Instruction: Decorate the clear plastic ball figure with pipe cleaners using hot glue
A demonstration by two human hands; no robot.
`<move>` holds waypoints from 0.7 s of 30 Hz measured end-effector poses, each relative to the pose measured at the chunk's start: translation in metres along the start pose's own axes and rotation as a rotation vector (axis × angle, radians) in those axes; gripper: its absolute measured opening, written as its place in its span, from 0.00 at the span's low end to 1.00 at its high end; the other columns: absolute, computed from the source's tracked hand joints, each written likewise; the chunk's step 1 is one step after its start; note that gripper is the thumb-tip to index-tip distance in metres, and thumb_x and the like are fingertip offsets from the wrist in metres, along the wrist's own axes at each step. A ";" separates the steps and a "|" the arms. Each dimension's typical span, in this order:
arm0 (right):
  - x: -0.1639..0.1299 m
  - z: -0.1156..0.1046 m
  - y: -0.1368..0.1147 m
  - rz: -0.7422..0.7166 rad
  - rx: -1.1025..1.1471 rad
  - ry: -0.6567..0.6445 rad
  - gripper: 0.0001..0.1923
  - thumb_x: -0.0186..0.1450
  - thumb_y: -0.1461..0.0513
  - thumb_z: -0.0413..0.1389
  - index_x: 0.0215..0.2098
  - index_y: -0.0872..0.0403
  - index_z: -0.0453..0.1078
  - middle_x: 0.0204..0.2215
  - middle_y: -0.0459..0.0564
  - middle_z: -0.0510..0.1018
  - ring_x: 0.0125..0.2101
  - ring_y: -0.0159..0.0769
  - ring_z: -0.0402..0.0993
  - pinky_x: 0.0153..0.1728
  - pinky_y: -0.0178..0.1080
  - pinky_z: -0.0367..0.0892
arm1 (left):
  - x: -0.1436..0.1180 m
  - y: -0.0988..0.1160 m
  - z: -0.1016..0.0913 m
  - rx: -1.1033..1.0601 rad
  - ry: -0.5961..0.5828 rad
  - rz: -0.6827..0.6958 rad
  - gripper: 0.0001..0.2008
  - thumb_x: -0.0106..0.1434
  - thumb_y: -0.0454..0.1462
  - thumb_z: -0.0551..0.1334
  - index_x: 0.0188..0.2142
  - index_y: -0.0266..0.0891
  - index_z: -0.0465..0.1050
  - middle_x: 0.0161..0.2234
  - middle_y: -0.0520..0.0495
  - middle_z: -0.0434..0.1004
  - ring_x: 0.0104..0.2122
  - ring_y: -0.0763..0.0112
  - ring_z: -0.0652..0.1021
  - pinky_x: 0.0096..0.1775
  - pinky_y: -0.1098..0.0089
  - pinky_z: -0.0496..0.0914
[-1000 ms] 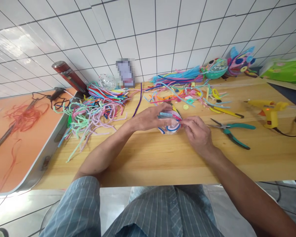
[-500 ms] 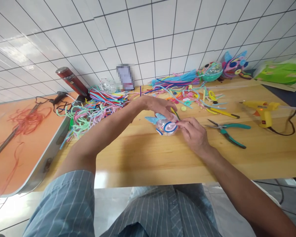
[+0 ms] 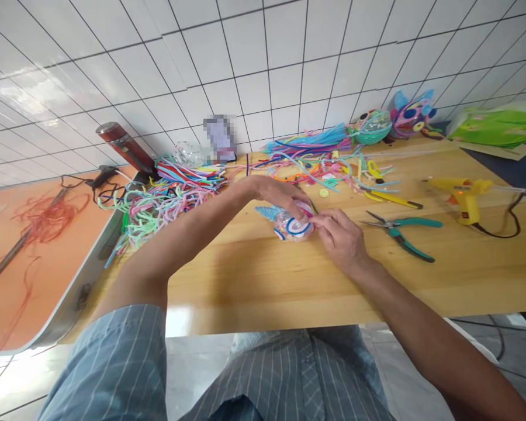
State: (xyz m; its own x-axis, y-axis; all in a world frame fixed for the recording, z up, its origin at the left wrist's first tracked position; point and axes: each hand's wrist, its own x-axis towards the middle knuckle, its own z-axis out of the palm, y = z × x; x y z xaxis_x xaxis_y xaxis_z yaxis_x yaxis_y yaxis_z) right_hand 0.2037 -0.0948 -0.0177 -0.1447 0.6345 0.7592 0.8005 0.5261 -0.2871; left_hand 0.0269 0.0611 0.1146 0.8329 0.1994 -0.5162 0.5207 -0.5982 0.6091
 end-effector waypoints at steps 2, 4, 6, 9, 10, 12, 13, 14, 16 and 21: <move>0.000 0.001 0.000 -0.006 0.003 0.010 0.14 0.73 0.68 0.55 0.48 0.45 0.79 0.41 0.50 0.82 0.40 0.37 0.81 0.41 0.37 0.76 | 0.001 0.000 0.001 -0.023 0.027 0.001 0.27 0.56 0.53 0.68 0.54 0.51 0.82 0.53 0.52 0.83 0.55 0.54 0.77 0.60 0.61 0.68; 0.000 0.001 0.000 -0.015 0.002 0.025 0.14 0.73 0.68 0.55 0.48 0.45 0.79 0.40 0.50 0.82 0.39 0.36 0.81 0.41 0.37 0.75 | 0.002 -0.001 0.002 -0.040 0.030 0.012 0.26 0.55 0.53 0.68 0.52 0.51 0.82 0.52 0.52 0.83 0.55 0.55 0.78 0.60 0.61 0.69; 0.000 0.002 0.000 -0.013 0.002 0.022 0.14 0.73 0.68 0.55 0.48 0.45 0.79 0.40 0.49 0.82 0.40 0.36 0.81 0.42 0.37 0.76 | 0.003 -0.003 0.003 -0.047 0.027 0.013 0.26 0.56 0.53 0.68 0.52 0.51 0.82 0.53 0.52 0.82 0.55 0.55 0.78 0.59 0.61 0.69; 0.000 0.002 0.000 -0.003 0.016 -0.002 0.14 0.74 0.67 0.55 0.49 0.45 0.78 0.41 0.50 0.82 0.41 0.37 0.81 0.43 0.38 0.76 | 0.005 -0.007 0.006 -0.060 0.048 -0.026 0.28 0.55 0.53 0.69 0.54 0.51 0.80 0.53 0.51 0.82 0.55 0.55 0.79 0.55 0.61 0.72; 0.000 0.002 0.001 -0.007 0.019 -0.004 0.13 0.74 0.67 0.55 0.49 0.45 0.78 0.41 0.50 0.82 0.41 0.37 0.81 0.43 0.39 0.76 | 0.006 -0.008 0.007 -0.065 0.055 -0.039 0.29 0.54 0.53 0.70 0.55 0.51 0.79 0.53 0.50 0.82 0.55 0.55 0.79 0.54 0.61 0.72; 0.001 0.001 0.002 -0.029 0.008 0.012 0.13 0.73 0.67 0.56 0.50 0.46 0.77 0.41 0.51 0.82 0.42 0.39 0.81 0.44 0.41 0.76 | 0.006 -0.010 0.011 -0.084 0.083 -0.053 0.30 0.53 0.52 0.71 0.56 0.52 0.79 0.53 0.51 0.83 0.54 0.55 0.79 0.53 0.62 0.73; 0.002 0.000 0.002 -0.042 -0.008 0.031 0.12 0.73 0.66 0.57 0.51 0.46 0.77 0.42 0.51 0.82 0.43 0.41 0.81 0.46 0.43 0.76 | 0.005 -0.010 0.013 -0.105 0.108 -0.056 0.31 0.52 0.52 0.72 0.55 0.51 0.79 0.52 0.51 0.83 0.54 0.55 0.80 0.53 0.62 0.73; 0.003 -0.002 0.002 -0.050 -0.032 0.058 0.12 0.72 0.66 0.59 0.51 0.46 0.76 0.43 0.52 0.82 0.45 0.43 0.81 0.48 0.46 0.76 | 0.004 -0.010 0.015 -0.130 0.138 -0.060 0.31 0.50 0.51 0.72 0.55 0.51 0.80 0.51 0.51 0.84 0.53 0.54 0.80 0.53 0.62 0.74; 0.005 -0.006 0.002 -0.046 -0.083 0.126 0.14 0.70 0.64 0.61 0.54 0.46 0.75 0.48 0.54 0.81 0.51 0.48 0.80 0.52 0.52 0.74 | -0.001 -0.011 0.020 -0.178 0.225 -0.062 0.30 0.49 0.50 0.73 0.53 0.51 0.81 0.49 0.51 0.84 0.53 0.53 0.80 0.53 0.61 0.74; 0.008 -0.020 -0.004 0.013 -0.092 0.268 0.28 0.67 0.62 0.65 0.63 0.44 0.68 0.57 0.58 0.76 0.58 0.56 0.75 0.59 0.62 0.71 | -0.014 -0.013 0.045 -0.431 0.499 0.057 0.31 0.54 0.50 0.72 0.56 0.44 0.76 0.53 0.45 0.80 0.55 0.51 0.78 0.55 0.57 0.74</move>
State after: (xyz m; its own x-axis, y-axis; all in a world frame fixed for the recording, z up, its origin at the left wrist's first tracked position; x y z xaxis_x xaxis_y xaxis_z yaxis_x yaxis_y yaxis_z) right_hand 0.2110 -0.1033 0.0010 0.0152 0.4623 0.8866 0.8526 0.4572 -0.2530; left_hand 0.0000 0.0307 0.0871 0.7942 0.5744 -0.1982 0.4153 -0.2750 0.8671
